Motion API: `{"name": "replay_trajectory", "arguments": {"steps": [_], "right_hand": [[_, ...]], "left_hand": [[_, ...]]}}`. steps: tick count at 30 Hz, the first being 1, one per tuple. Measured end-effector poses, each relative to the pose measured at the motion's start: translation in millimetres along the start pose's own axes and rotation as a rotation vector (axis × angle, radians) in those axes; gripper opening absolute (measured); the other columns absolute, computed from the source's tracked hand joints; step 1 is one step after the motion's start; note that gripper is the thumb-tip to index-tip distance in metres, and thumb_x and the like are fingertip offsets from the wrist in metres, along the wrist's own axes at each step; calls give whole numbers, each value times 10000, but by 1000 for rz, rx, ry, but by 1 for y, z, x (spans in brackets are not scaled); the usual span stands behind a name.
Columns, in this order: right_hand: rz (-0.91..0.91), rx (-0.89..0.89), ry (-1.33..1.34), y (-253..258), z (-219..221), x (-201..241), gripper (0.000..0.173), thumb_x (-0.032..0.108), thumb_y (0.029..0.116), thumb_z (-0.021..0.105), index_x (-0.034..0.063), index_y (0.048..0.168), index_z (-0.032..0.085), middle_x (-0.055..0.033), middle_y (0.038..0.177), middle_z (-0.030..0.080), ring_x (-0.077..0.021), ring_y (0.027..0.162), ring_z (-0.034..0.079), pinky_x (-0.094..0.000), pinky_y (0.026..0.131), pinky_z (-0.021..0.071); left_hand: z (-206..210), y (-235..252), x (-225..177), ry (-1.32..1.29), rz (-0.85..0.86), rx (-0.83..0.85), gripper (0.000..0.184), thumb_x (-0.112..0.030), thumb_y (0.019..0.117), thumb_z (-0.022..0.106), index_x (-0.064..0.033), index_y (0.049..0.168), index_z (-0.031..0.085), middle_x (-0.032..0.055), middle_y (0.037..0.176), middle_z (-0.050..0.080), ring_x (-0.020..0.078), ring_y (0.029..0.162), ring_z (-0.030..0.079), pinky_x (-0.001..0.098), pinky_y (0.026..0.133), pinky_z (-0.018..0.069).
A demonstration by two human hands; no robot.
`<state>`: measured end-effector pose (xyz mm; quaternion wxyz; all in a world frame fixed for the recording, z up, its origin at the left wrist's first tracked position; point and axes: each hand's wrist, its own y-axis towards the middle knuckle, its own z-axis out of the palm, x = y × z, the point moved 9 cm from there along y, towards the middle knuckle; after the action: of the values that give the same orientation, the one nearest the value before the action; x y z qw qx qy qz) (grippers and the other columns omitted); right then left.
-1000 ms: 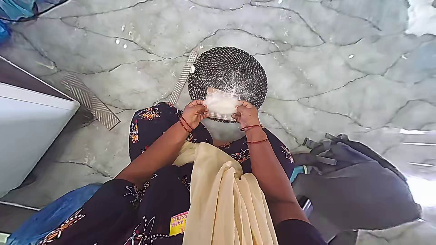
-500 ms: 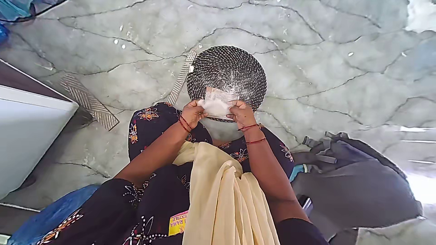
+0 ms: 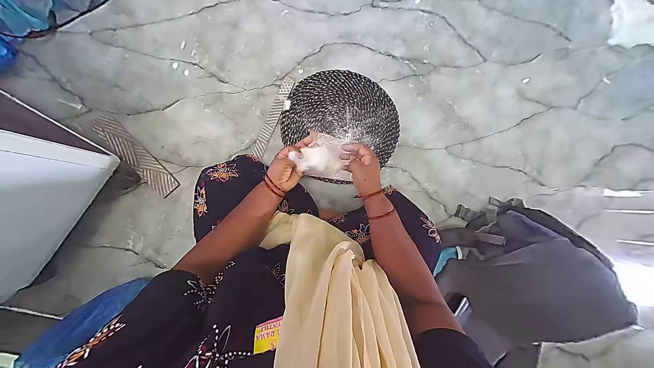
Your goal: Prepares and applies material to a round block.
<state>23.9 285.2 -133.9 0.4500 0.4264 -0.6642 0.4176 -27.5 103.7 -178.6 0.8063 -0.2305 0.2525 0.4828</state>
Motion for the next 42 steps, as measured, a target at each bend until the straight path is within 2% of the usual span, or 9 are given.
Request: {"name": "replay_trajectory", "arguments": {"steps": [5,10,13,16,19,23,27,38,42], "right_hand": [[338,95,255,-14,10,-19,463,316,1074,480,67,1463,444,-127,1341,606,-217,1108,645,-409,854,558],[194,372,286,-25,45,-3,443,-36,871,697,-36,1280,526,-60,1051,704,-67,892,688,-250,814,590],[15,240,104,-14,30,5,260,-19,819,769,-32,1048,646,-33,882,704,-22,780,666,-221,755,578],[-144,57,-133,-9,8,15,253,101,816,809,-11,1006,685,-67,892,688,-68,789,629,-282,762,533],[-295,-69,-274,-16,-1,31,281,97,831,801,-79,1026,702,-203,1017,704,-229,918,671,-390,849,541],[-457,-185,-442,-23,0,42,256,78,833,790,-107,990,709,-257,975,704,-353,904,698,-478,830,564],[-631,-230,-651,-31,10,51,199,39,814,784,-88,955,725,-272,949,714,-428,903,718,-528,788,583],[-854,-123,-778,-43,45,51,112,-36,839,705,-24,943,747,-248,898,700,-432,843,707,-534,690,575],[-827,-13,-719,-39,43,46,215,159,852,778,-25,961,752,-244,953,711,-429,909,703,-519,776,585]], "left_hand": [[13,0,-3,-40,47,230,214,-57,860,712,-228,742,764,47,1330,713,166,1212,678,347,971,582],[21,-3,1,1,9,299,180,-106,835,743,-267,772,795,23,1321,716,161,1245,659,344,1001,568],[12,-3,1,23,29,201,220,-38,899,694,-179,1045,778,61,1338,703,185,1191,685,361,976,582],[-16,-6,8,238,-133,-205,309,-52,1056,440,-83,1355,509,36,1158,665,153,996,680,363,871,585],[-33,-16,18,415,-387,-494,341,-365,1114,384,-93,1097,590,7,859,639,133,728,641,327,685,559],[2,-21,31,423,-462,-58,633,-418,1104,134,-132,788,601,-14,655,680,128,625,684,324,652,596],[23,-21,33,295,-272,209,368,-217,1071,348,-127,963,688,-45,852,748,62,750,713,240,692,605],[9,-16,22,239,-181,-17,137,17,1010,532,-80,1029,628,13,865,750,91,718,717,239,622,595],[-2,-11,14,168,-135,-99,139,41,997,539,-65,1035,620,38,892,744,131,763,728,304,699,624]]}}
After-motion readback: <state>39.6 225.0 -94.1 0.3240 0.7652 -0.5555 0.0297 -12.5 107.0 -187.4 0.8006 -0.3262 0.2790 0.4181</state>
